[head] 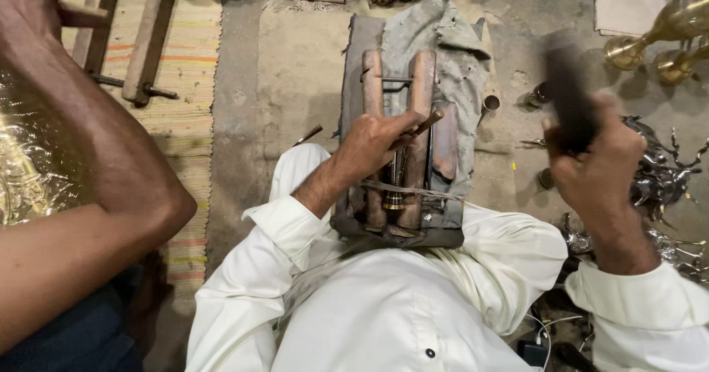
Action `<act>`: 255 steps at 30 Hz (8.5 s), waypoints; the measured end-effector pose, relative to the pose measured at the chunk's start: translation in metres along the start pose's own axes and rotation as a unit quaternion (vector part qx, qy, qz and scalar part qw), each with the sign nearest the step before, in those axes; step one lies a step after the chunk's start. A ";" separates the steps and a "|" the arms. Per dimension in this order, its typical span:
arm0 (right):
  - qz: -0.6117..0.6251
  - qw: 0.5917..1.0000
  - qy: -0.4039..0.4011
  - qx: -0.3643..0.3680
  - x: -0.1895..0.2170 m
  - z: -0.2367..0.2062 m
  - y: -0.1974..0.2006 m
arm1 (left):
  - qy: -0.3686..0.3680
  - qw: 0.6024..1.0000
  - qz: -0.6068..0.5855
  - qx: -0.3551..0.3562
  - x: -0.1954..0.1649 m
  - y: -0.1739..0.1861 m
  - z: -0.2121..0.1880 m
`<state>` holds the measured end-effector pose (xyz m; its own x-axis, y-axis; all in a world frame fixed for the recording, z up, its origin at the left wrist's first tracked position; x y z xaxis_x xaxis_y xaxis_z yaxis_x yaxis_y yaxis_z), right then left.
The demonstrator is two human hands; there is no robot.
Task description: The person sits on the floor with a small brass object held in a wooden clamp on their lap. They repeatedly file and scrape the brass piece with a hand file and a small rod, repositioning the piece between passes, with finished brass figurines and vessels scattered on the floor around them.
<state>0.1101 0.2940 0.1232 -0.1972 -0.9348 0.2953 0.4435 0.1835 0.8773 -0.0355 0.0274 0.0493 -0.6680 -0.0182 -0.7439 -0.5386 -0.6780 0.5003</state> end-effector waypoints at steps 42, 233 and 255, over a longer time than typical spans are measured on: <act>-0.343 0.872 0.242 0.253 0.092 0.053 0.005 | 0.111 0.948 -0.078 -0.287 0.015 -0.030 -0.048; -0.040 0.994 -0.062 0.085 -0.020 -0.066 -0.030 | -0.061 0.981 0.055 0.178 0.022 -0.023 0.030; -0.158 0.980 0.112 0.046 0.030 0.001 0.000 | -0.013 0.999 -0.036 0.011 0.013 0.003 0.000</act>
<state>0.1029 0.2666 0.1324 -0.1100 -0.9908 -0.0787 0.3083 -0.1093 0.9450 -0.0460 0.0247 0.0408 -0.6398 0.0501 -0.7669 -0.5975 -0.6601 0.4553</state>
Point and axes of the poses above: each hand's wrist, its own z-axis towards the middle knuckle, its own y-axis out of the back of the hand, x = y × z, the point moved 4 cm from there along z, towards the middle knuckle, and after that the axes turned 12 degrees about -z, right-handed, at the moved point
